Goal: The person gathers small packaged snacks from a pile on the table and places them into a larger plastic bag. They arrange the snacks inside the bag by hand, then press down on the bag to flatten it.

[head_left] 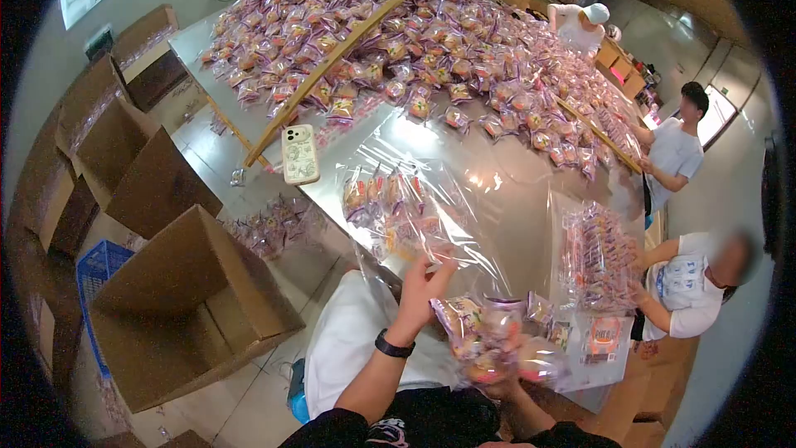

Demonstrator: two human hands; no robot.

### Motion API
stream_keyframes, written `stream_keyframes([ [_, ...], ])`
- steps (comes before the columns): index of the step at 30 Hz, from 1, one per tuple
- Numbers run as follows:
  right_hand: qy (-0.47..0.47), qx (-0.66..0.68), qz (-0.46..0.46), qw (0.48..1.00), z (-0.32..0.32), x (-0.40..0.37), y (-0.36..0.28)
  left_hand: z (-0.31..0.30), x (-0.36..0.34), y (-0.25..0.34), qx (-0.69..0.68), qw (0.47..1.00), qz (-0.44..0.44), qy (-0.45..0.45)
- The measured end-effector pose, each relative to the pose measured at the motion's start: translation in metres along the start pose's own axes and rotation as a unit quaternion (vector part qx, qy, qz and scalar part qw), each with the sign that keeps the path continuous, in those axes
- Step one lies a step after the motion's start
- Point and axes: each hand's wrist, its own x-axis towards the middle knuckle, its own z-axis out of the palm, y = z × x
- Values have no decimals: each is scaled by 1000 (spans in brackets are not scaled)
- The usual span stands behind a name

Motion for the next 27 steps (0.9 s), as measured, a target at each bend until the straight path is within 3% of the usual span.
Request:
stream_keyframes([
  [4, 47, 35, -61, 996, 11, 39, 16, -16, 4, 17, -51, 995, -83, 33],
  [8, 143, 62, -204, 967, 20, 77, 39, -19, 5, 21, 1, 998, -4, 66],
  [10, 122, -50, -246, 960, 20, 93, 50, -25, 10, 24, 122, 988, 60, 67],
  [11, 77, -244, -252, 933, 28, 92, 41, -25, 11, 35, 182, 977, 92, 68],
  [13, 16, -590, -325, 739, 45, 92, 23, -19, 6, 51, 192, 975, 75, 79],
  [17, -67, -677, -321, 659, 37, 110, 21, -10, 5, 56, 217, 970, 64, 92],
  [18, -28, -701, -333, 630, 46, 110, 15, -7, 3, 56, 224, 968, 60, 96],
  [21, 39, -697, -338, 631, 66, 124, 6, 1, -2, 61, 237, 964, 98, 76],
  [23, 71, -711, -346, 608, 69, 136, -1, -4, -2, 62, 257, 960, 73, 86],
  [24, 85, -542, -299, 781, 75, 143, -5, -6, -1, 62, 266, 958, 60, 90],
  [25, 95, -341, -232, 906, 83, 148, -9, -5, -2, 63, 248, 960, 73, 103],
  [27, 113, -300, -219, 921, 87, 159, -16, -3, -2, 65, 213, 963, 98, 129],
])
